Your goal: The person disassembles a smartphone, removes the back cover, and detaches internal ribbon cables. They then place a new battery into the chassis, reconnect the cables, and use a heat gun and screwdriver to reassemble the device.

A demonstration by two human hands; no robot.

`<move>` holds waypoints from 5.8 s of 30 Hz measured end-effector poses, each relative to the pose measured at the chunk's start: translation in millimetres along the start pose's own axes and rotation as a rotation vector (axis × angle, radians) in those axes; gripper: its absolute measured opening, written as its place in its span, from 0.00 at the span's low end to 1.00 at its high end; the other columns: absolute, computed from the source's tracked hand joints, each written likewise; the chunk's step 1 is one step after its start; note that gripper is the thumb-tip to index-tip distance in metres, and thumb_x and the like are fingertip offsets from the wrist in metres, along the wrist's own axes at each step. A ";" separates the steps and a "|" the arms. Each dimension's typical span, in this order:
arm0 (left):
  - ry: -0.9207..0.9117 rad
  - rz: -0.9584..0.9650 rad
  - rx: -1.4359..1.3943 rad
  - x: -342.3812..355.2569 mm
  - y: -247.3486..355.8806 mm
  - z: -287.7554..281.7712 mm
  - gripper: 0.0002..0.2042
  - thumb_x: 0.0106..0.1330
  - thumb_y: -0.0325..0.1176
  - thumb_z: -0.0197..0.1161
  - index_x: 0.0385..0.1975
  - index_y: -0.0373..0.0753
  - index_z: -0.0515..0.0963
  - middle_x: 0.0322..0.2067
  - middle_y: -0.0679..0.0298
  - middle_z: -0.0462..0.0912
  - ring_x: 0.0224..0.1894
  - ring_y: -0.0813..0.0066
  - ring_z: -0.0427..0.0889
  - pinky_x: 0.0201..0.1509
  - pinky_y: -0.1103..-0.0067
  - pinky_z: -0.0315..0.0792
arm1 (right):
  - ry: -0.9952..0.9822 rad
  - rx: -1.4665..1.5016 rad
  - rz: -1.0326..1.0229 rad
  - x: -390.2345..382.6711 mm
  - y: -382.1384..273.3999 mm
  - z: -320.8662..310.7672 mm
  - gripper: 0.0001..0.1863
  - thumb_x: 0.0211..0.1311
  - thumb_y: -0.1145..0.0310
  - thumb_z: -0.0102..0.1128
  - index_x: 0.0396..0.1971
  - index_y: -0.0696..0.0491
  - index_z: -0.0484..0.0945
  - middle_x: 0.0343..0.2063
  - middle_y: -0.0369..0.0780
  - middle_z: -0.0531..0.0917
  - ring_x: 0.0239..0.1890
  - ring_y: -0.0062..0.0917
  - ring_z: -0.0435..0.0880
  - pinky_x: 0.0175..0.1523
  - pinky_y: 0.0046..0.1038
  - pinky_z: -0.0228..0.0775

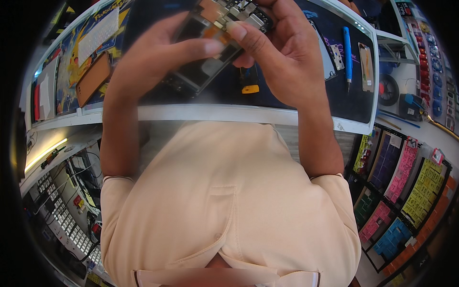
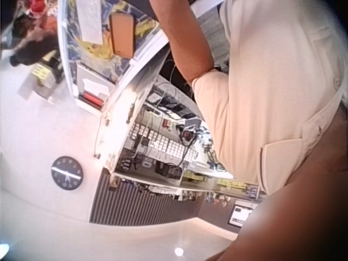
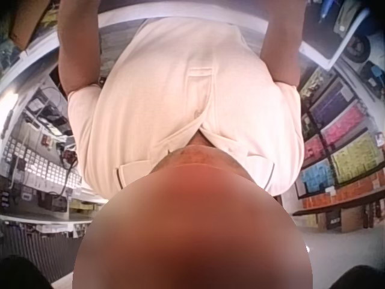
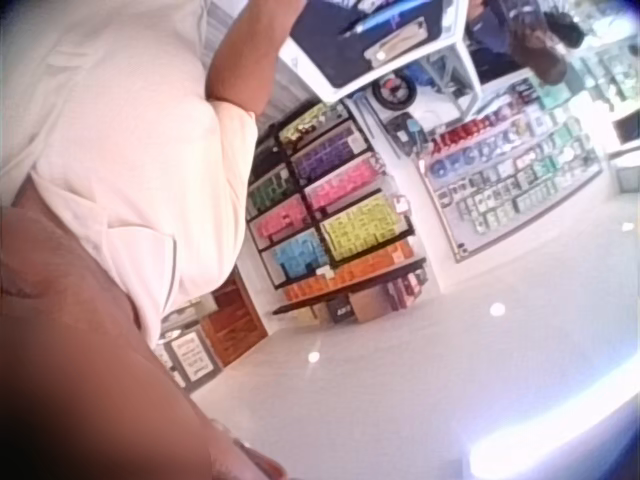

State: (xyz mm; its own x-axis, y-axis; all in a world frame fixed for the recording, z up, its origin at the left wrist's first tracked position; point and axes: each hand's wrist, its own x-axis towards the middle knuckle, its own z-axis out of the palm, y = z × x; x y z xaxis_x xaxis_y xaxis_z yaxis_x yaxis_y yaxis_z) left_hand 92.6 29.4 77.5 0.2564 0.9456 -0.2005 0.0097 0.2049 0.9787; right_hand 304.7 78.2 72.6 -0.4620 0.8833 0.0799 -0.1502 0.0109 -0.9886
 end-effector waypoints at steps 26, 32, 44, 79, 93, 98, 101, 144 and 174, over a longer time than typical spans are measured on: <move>-0.061 0.062 -0.189 3.8 6.2 8.3 0.17 0.70 0.35 0.72 0.54 0.35 0.81 0.44 0.69 0.85 0.44 0.85 0.79 0.50 0.84 0.74 | -0.060 -0.049 0.009 -3.1 -11.4 1.1 0.25 0.74 0.70 0.63 0.64 0.63 0.68 0.50 0.41 0.82 0.42 0.13 0.82 0.39 0.12 0.77; -0.042 0.026 -0.218 3.4 4.5 9.1 0.16 0.70 0.35 0.71 0.54 0.35 0.81 0.43 0.68 0.85 0.43 0.84 0.79 0.50 0.83 0.73 | -0.085 -0.096 -0.009 -2.9 -11.2 -1.0 0.25 0.74 0.70 0.63 0.64 0.64 0.68 0.49 0.41 0.82 0.41 0.12 0.82 0.38 0.12 0.76; -0.149 0.012 -0.419 12.1 -11.6 5.2 0.14 0.71 0.33 0.68 0.53 0.34 0.80 0.44 0.65 0.83 0.44 0.80 0.80 0.51 0.81 0.74 | -0.141 -0.080 -0.030 -1.1 -8.5 -1.9 0.24 0.75 0.70 0.62 0.63 0.65 0.68 0.49 0.41 0.82 0.41 0.12 0.82 0.37 0.13 0.78; 0.531 0.402 -0.304 -13.6 -32.5 57.0 0.16 0.78 0.38 0.60 0.58 0.36 0.73 0.46 0.64 0.84 0.48 0.82 0.81 0.55 0.80 0.76 | -0.129 0.207 -0.012 -14.5 20.8 12.5 0.21 0.70 0.75 0.65 0.61 0.59 0.73 0.49 0.36 0.82 0.51 0.15 0.80 0.57 0.21 0.73; 0.490 0.509 -0.252 -12.9 -40.5 57.7 0.16 0.79 0.39 0.60 0.59 0.36 0.73 0.47 0.63 0.84 0.49 0.81 0.81 0.55 0.80 0.76 | -0.059 0.114 0.030 -15.5 22.6 12.0 0.19 0.71 0.71 0.67 0.58 0.57 0.75 0.46 0.36 0.86 0.47 0.15 0.83 0.55 0.20 0.73; 0.438 0.463 -0.344 -16.4 -39.8 56.0 0.16 0.79 0.37 0.61 0.59 0.36 0.72 0.49 0.63 0.84 0.50 0.81 0.81 0.57 0.81 0.75 | -0.059 0.214 0.025 -14.6 21.5 20.7 0.16 0.70 0.72 0.67 0.54 0.56 0.77 0.43 0.34 0.84 0.46 0.13 0.81 0.53 0.19 0.73; 0.435 0.465 -0.357 -16.8 -40.0 57.0 0.16 0.79 0.36 0.61 0.59 0.35 0.71 0.49 0.63 0.83 0.50 0.82 0.81 0.58 0.81 0.75 | -0.045 0.232 0.015 -13.4 21.5 23.9 0.15 0.69 0.72 0.68 0.52 0.57 0.77 0.41 0.34 0.84 0.44 0.13 0.80 0.51 0.18 0.73; 0.353 0.399 -0.561 -16.4 -38.8 40.7 0.19 0.76 0.38 0.65 0.60 0.39 0.72 0.49 0.66 0.85 0.53 0.82 0.82 0.62 0.81 0.74 | -0.069 0.148 0.065 -20.9 6.5 27.8 0.18 0.81 0.60 0.55 0.55 0.60 0.81 0.41 0.31 0.85 0.42 0.10 0.78 0.47 0.14 0.69; 0.403 0.348 -0.569 -23.3 -48.5 35.7 0.20 0.70 0.35 0.73 0.56 0.38 0.75 0.48 0.62 0.87 0.50 0.76 0.87 0.59 0.76 0.80 | -0.084 0.064 -0.048 -10.4 5.2 29.8 0.27 0.70 0.82 0.64 0.67 0.59 0.70 0.41 0.34 0.78 0.40 0.11 0.78 0.45 0.12 0.71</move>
State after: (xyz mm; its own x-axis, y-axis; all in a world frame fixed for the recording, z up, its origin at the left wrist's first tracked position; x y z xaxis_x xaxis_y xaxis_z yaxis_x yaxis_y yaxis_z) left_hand 120.6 -11.6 36.3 -0.2188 0.9758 0.0069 -0.5323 -0.1253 0.8372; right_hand 282.6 55.1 70.4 -0.5241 0.8401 0.1395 -0.2277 0.0196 -0.9735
